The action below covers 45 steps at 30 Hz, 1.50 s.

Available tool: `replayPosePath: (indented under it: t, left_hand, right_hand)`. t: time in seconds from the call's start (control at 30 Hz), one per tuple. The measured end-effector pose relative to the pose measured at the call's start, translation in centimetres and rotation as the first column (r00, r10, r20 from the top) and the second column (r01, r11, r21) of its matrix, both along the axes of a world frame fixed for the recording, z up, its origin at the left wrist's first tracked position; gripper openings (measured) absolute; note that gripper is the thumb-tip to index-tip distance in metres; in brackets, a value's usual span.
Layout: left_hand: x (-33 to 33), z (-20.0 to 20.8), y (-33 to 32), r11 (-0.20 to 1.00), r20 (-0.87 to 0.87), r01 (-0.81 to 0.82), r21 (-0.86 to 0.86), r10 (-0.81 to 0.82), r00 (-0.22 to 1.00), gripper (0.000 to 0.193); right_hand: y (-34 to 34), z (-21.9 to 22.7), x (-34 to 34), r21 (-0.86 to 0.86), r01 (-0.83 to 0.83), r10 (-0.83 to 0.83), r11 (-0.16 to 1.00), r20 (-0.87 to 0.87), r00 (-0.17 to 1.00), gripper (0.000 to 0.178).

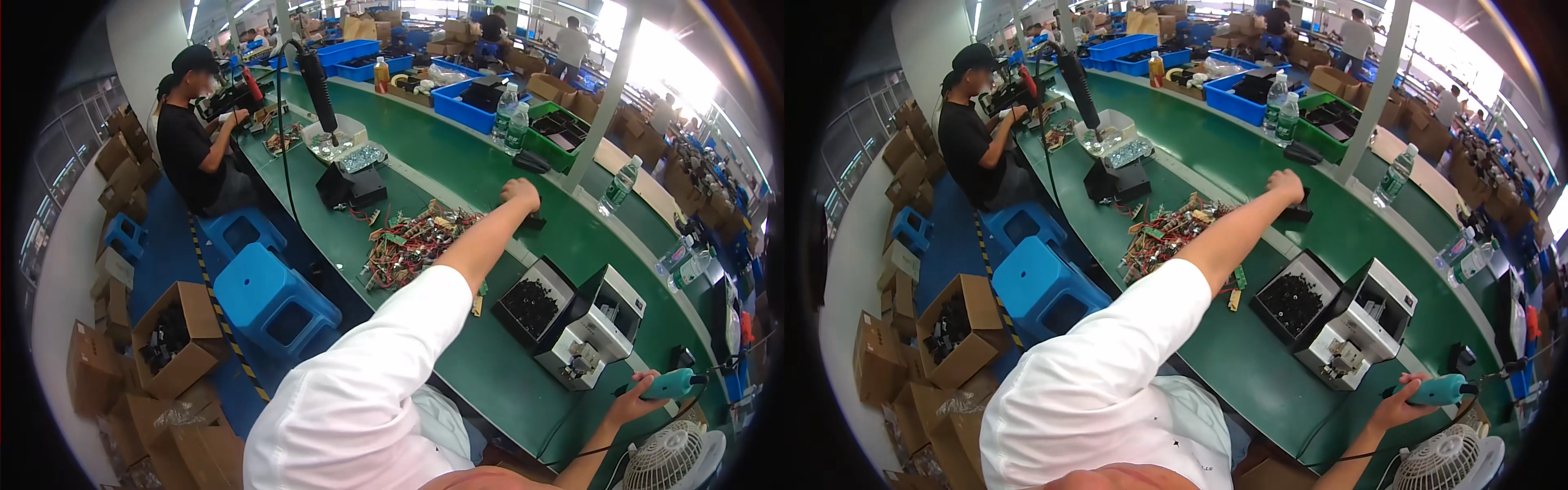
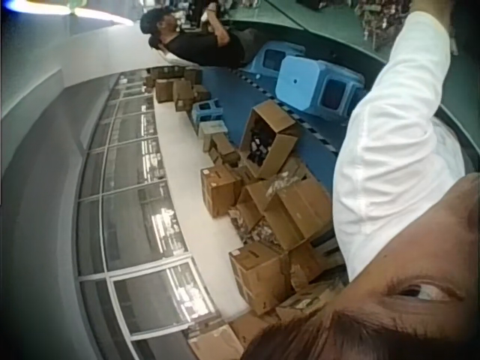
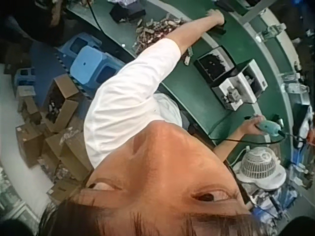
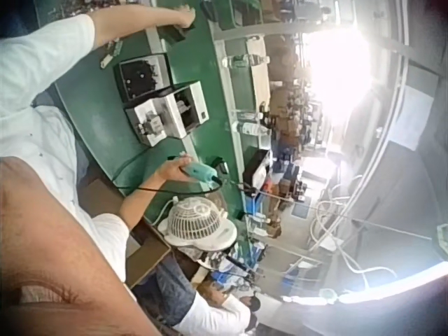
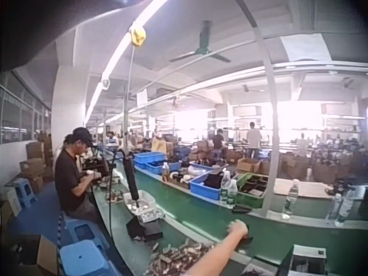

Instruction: Assembling electronic components using an electric screwdriver on a manufacturing production line.

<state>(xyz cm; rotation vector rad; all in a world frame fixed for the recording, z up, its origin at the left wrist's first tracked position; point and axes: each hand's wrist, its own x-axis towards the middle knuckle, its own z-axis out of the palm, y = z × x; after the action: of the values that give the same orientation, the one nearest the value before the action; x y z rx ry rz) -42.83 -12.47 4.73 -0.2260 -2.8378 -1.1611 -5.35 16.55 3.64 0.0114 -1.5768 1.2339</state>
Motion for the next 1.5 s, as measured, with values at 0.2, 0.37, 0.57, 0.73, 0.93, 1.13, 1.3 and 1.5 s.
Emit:
replayPosePath:
  t: [0.2,0.37,0.57,0.73,0.93,1.13,1.3,1.5]
  left_hand:
    - [2.4,-0.2,1.1,0.993,-0.341,0.078,-0.084,-0.103,0.935,0.031]
    - [5.0,3.8,0.5,0.925,-0.311,0.374,-0.066,-0.376,0.873,0.031]
    - [-2.6,7.9,9.6,0.841,-0.362,0.452,-0.298,-0.537,0.762,0.040]
    - [-10.5,8.6,18.1,0.862,-0.396,0.249,-0.442,-0.437,0.807,0.056]
    - [-19.2,8.2,21.8,0.916,-0.547,0.175,-0.361,-0.360,0.756,0.058]
    - [-17.1,8.1,24.9,0.906,-0.522,0.104,-0.410,-0.326,0.788,0.045]
    - [-17.2,11.0,19.4,0.894,-0.536,0.171,-0.414,-0.391,0.748,0.039]
    - [-12.6,12.5,13.9,0.854,-0.453,0.193,-0.484,-0.433,0.780,0.038]
  right_hand:
    - [1.0,-2.7,0.7,-0.074,-0.147,0.146,0.986,-0.015,0.989,0.022]
    - [-1.0,-1.6,-0.8,-0.056,-0.248,0.243,0.967,-0.083,0.966,0.050]
    - [0.0,-1.3,0.3,0.002,-0.064,0.064,0.998,-0.005,0.998,0.047]
    - [1.1,-2.2,0.5,0.017,0.031,-0.031,0.999,0.038,0.999,0.056]
    - [1.4,-2.7,0.9,0.134,0.002,-0.020,0.991,0.136,0.991,0.073]
    - [2.8,-3.1,1.0,0.289,0.024,-0.055,0.957,0.100,0.993,0.076]
    - [1.3,-2.5,1.2,0.066,0.073,-0.085,0.995,0.194,0.977,0.056]
    - [2.1,-3.0,0.5,0.101,0.117,-0.129,0.988,0.118,0.985,0.048]
